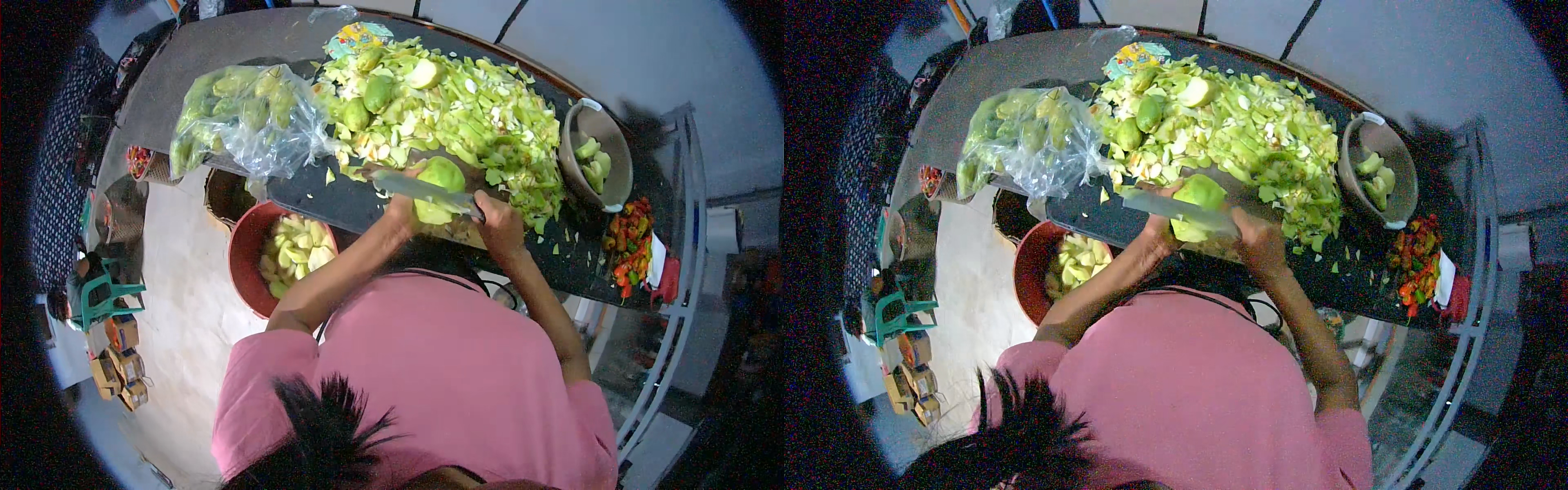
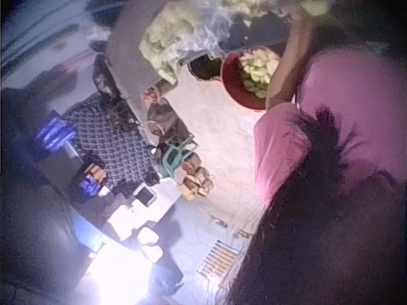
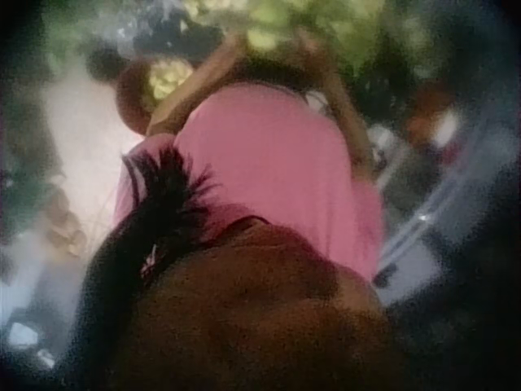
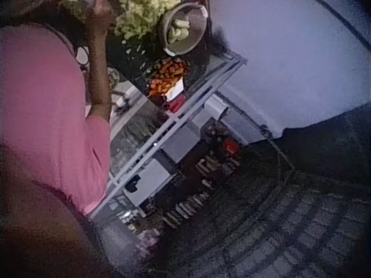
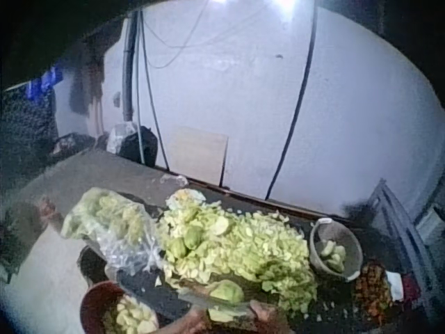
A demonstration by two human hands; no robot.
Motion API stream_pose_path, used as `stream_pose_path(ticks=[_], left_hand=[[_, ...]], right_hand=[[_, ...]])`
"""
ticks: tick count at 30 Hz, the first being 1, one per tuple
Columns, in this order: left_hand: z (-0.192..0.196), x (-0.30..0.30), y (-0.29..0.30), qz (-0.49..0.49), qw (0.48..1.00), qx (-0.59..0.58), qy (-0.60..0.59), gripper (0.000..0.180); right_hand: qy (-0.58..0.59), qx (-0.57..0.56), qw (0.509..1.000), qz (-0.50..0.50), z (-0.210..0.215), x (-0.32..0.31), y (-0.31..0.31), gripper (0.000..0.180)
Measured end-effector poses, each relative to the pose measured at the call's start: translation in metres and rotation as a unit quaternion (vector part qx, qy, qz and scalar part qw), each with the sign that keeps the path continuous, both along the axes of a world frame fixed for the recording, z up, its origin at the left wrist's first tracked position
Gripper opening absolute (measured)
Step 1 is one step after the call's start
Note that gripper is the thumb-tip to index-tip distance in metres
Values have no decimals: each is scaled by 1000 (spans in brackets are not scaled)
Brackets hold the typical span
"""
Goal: The person is peeling and slicing green fruit using a large knife, placing the pieces into a pile on the counter and some into a bucket.
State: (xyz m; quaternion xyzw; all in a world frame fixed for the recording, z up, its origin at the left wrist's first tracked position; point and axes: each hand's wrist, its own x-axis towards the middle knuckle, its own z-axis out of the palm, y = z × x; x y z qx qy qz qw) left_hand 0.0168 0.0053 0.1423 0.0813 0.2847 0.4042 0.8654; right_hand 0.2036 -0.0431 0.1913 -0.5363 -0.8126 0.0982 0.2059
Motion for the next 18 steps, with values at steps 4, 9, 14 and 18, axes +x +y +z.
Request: stream_pose_path(ticks=[4, 9, 14, 18], left_hand=[[-3, -3, -4, 18, 999, -35, -11, 49], [-23, -3, -3, 33, 998, -37, 30, 53], [-33, 1, -11, 45, 998, -52, 15, 51], [-66, 24, -13, 77, 997, 3, 21, 49]], right_hand=[[-21, -8, 999, -39, -29, 23, 7, 27], [-88, -53, 990, -95, -71, 45, 10, 24], [-120, -51, 986, -107, -89, 49, 2, 29], [-16, 58, 997, -54, -66, 13, 13, 26]])
